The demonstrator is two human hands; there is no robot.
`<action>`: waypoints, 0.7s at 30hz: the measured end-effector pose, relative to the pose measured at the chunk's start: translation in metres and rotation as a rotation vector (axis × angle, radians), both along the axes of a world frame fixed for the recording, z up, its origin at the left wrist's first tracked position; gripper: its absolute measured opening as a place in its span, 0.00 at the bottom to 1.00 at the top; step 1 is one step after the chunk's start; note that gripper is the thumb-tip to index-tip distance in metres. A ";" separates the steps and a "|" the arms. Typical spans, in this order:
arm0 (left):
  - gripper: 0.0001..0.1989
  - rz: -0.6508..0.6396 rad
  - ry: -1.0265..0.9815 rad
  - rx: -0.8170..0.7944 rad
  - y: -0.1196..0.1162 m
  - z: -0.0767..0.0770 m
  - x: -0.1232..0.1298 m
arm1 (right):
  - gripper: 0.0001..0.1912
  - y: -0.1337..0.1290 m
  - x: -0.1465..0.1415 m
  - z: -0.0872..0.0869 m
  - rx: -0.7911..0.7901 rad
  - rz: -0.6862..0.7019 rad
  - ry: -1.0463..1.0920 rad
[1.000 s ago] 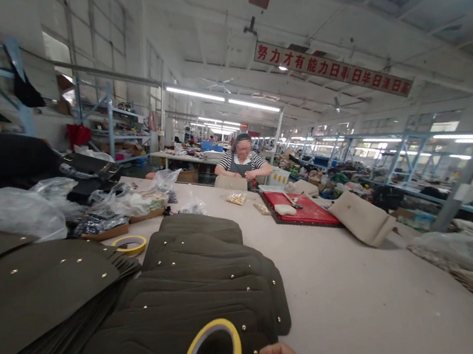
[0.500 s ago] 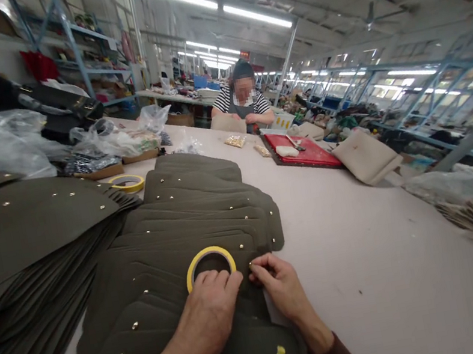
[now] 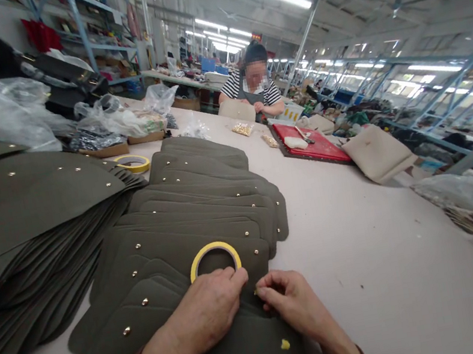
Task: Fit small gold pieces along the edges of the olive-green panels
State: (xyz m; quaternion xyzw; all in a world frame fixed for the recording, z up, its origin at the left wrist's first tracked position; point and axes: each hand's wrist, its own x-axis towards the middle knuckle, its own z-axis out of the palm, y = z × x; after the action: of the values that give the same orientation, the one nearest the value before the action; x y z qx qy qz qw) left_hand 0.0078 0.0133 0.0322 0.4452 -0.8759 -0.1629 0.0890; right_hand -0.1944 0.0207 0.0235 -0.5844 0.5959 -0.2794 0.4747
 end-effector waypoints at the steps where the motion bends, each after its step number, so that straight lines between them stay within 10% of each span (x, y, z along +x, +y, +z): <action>1: 0.12 0.002 0.001 -0.008 0.000 0.001 0.000 | 0.09 0.003 0.002 0.000 -0.040 0.013 0.063; 15: 0.11 0.001 0.031 -0.016 0.002 -0.002 0.001 | 0.09 0.003 0.015 0.005 -0.295 0.177 0.472; 21: 0.11 0.003 0.051 -0.011 0.001 -0.002 0.001 | 0.12 0.008 -0.002 -0.003 -0.042 -0.027 0.070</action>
State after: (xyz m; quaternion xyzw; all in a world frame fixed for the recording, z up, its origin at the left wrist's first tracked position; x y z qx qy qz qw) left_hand 0.0084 0.0143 0.0307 0.4416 -0.8737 -0.1691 0.1141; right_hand -0.1963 0.0286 0.0203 -0.5957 0.6139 -0.2773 0.4374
